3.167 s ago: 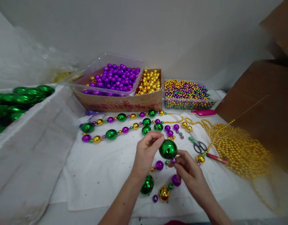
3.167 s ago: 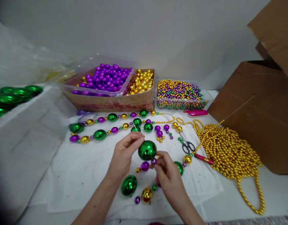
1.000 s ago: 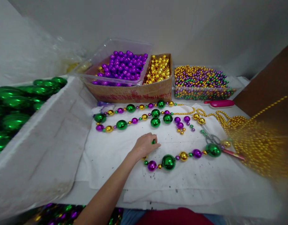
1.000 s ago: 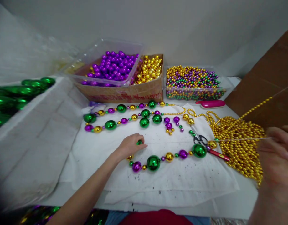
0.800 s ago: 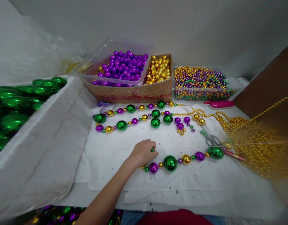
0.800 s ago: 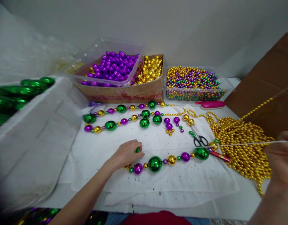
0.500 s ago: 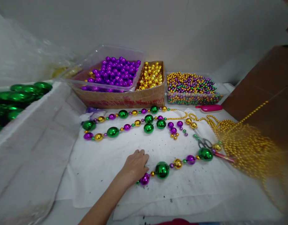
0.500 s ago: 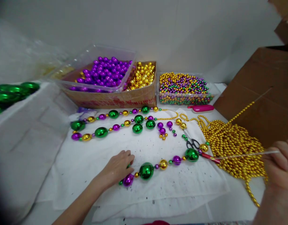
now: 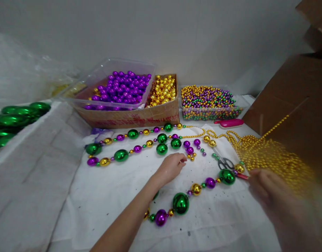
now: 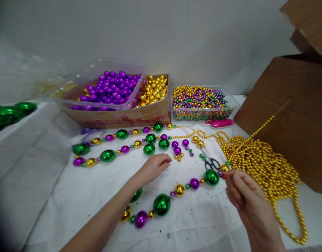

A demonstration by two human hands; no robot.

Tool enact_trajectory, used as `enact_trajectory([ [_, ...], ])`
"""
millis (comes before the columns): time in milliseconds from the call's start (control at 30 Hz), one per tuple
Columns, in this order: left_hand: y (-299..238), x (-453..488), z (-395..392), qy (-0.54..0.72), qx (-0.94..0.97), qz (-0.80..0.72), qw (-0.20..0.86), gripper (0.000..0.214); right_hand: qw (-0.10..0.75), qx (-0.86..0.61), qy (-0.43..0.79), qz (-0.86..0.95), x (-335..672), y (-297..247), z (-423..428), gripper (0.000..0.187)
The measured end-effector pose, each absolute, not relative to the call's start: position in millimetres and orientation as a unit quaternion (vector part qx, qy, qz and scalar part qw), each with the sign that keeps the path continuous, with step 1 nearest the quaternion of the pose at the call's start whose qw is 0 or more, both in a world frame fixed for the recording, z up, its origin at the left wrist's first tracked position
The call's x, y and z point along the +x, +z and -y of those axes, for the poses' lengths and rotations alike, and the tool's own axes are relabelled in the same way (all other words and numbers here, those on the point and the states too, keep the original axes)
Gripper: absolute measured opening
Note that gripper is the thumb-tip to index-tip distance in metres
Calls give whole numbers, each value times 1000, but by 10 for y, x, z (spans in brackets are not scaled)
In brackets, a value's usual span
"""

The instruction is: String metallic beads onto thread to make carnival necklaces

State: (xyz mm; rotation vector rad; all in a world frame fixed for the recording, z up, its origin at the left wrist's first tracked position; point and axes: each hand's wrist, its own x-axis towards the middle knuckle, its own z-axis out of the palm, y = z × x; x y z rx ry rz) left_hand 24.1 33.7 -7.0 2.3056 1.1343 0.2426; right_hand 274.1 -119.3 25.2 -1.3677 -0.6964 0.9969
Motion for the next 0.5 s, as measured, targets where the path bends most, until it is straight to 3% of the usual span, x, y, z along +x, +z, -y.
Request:
enact_trajectory([
  [200, -423, 873, -389, 115, 862, -433, 237, 27, 565, -609, 463, 310, 2599, 18, 1195, 29],
  [500, -478, 694, -422, 223, 751, -463, 415, 19, 470, -618, 499, 386, 2569, -78, 1223, 45],
])
